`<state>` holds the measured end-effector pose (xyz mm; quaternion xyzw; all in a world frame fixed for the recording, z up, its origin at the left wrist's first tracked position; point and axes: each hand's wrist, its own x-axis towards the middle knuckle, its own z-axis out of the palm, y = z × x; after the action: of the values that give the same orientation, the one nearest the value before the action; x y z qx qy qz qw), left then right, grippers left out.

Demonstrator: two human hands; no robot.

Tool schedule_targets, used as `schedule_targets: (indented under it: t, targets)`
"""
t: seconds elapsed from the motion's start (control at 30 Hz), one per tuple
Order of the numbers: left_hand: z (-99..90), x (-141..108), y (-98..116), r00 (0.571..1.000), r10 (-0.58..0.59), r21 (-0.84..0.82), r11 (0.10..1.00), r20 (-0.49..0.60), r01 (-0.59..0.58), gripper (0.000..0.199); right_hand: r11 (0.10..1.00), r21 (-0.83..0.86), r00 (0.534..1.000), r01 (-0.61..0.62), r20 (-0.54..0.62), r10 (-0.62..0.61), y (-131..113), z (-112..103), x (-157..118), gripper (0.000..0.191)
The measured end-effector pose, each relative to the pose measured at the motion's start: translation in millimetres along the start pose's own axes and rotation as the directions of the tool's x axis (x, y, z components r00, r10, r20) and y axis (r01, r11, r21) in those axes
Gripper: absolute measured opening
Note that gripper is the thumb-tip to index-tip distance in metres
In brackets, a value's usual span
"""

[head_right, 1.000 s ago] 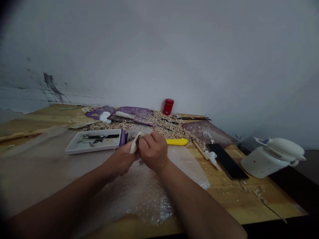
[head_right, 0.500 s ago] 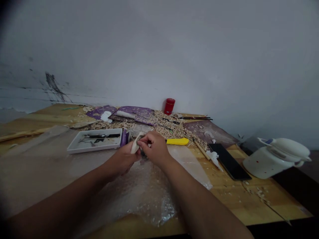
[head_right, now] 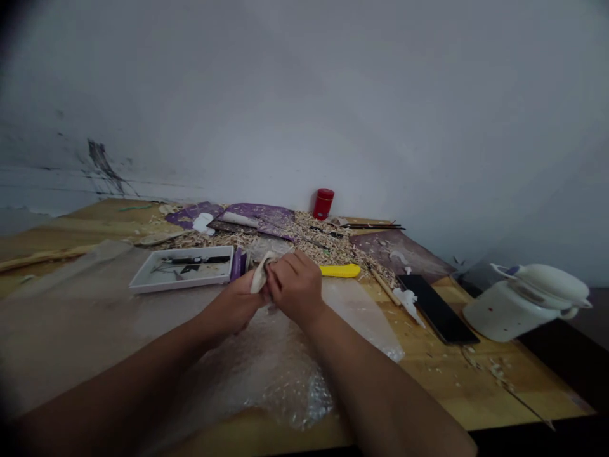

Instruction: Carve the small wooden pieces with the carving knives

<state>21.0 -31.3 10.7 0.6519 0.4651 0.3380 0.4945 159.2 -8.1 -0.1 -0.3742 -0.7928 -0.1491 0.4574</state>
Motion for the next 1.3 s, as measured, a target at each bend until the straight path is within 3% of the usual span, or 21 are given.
schedule_targets:
  t: [0.1, 0.2, 0.27, 0.33, 0.37, 0.43, 0.57, 0.67, 0.77, 0.87, 0.93, 1.03, 1.1, 1.13, 1.2, 1.3]
  targets:
    - [0.8, -1, -1, 0.998, -0.058, -0.029, 0.998, 0.025, 0.059, 0.010, 0.909, 0.322, 0.964, -0.265, 0.113, 0.241, 2, -4, 3, 0.014]
    - [0.8, -3, -2, 0.994, -0.068, -0.058, 0.996, 0.082, 0.072, 0.010, 0.689, 0.491, 0.846, -0.533, 0.304, 0.438, 3, -7, 7, 0.013]
    - [0.4, -3, -3, 0.992, -0.050, -0.061, 0.997, 0.115, 0.057, 0.010, 0.561, 0.545, 0.781, -0.623, 0.400, 0.480, 5, -8, 8, 0.014]
    - [0.0, -3, -3, 0.992, -0.040, -0.047, 0.998, 0.119, 0.046, 0.010, 0.511, 0.553, 0.752, -0.658, 0.451, 0.481, 7, -7, 9, 0.014]
    - [-0.1, -3, -4, 0.993, -0.042, -0.032, 0.998, 0.112, 0.046, 0.010, 0.532, 0.533, 0.753, -0.658, 0.457, 0.473, 8, -7, 9, 0.014]
    - [-0.1, -2, -5, 0.995, -0.044, 0.003, 0.999, 0.090, 0.044, 0.010, 0.659, 0.444, 0.790, -0.607, 0.423, 0.443, 7, -6, 9, 0.012]
    - [-0.1, 2, -7, 0.999, 0.011, 0.069, 0.997, 0.033, -0.013, 0.010, 0.951, 0.128, 0.944, -0.282, 0.213, 0.251, 0, -4, 4, 0.012]
    - [0.0, 4, -7, 0.994, 0.111, 0.090, 0.990, -0.021, -0.109, 0.012, 0.989, -0.134, 0.993, -0.056, 0.097, 0.069, -5, -1, -1, 0.018]
    - [0.6, 3, -4, 0.986, 0.165, 0.046, 0.986, -0.030, -0.163, 0.016, 0.973, -0.228, 0.999, 0.026, 0.050, -0.015, -6, 2, -3, 0.023]
    - [1.1, 0, -1, 0.999, 0.034, 0.003, 0.999, 0.024, -0.034, 0.016, 0.996, -0.058, 0.998, -0.061, 0.028, 0.062, -2, 3, -2, 0.021]
    - [1.3, -1, -1, 0.998, -0.050, -0.010, 0.999, 0.044, 0.050, 0.014, 0.953, 0.175, 0.967, -0.249, 0.098, 0.235, 1, 1, 1, 0.016]
    - [0.8, -2, -2, 0.996, -0.066, -0.031, 0.997, 0.067, 0.068, 0.013, 0.675, 0.477, 0.826, -0.564, 0.319, 0.464, 6, -2, 5, 0.014]
    - [0.1, -2, -2, 0.994, -0.062, -0.045, 0.997, 0.092, 0.066, 0.012, 0.489, 0.584, 0.758, -0.648, 0.429, 0.491, 7, -4, 7, 0.016]
    - [-0.3, -2, -2, 0.993, -0.062, -0.052, 0.996, 0.103, 0.067, 0.012, 0.447, 0.605, 0.747, -0.659, 0.457, 0.483, 8, -4, 8, 0.016]
    - [-0.7, -2, -2, 0.992, -0.060, -0.057, 0.996, 0.109, 0.067, 0.012, 0.490, 0.568, 0.750, -0.661, 0.464, 0.472, 8, -5, 8, 0.016]
    - [-0.4, -2, -3, 0.994, -0.054, -0.034, 0.998, 0.092, 0.057, 0.011, 0.758, 0.367, 0.834, -0.539, 0.357, 0.420, 5, -5, 7, 0.013]
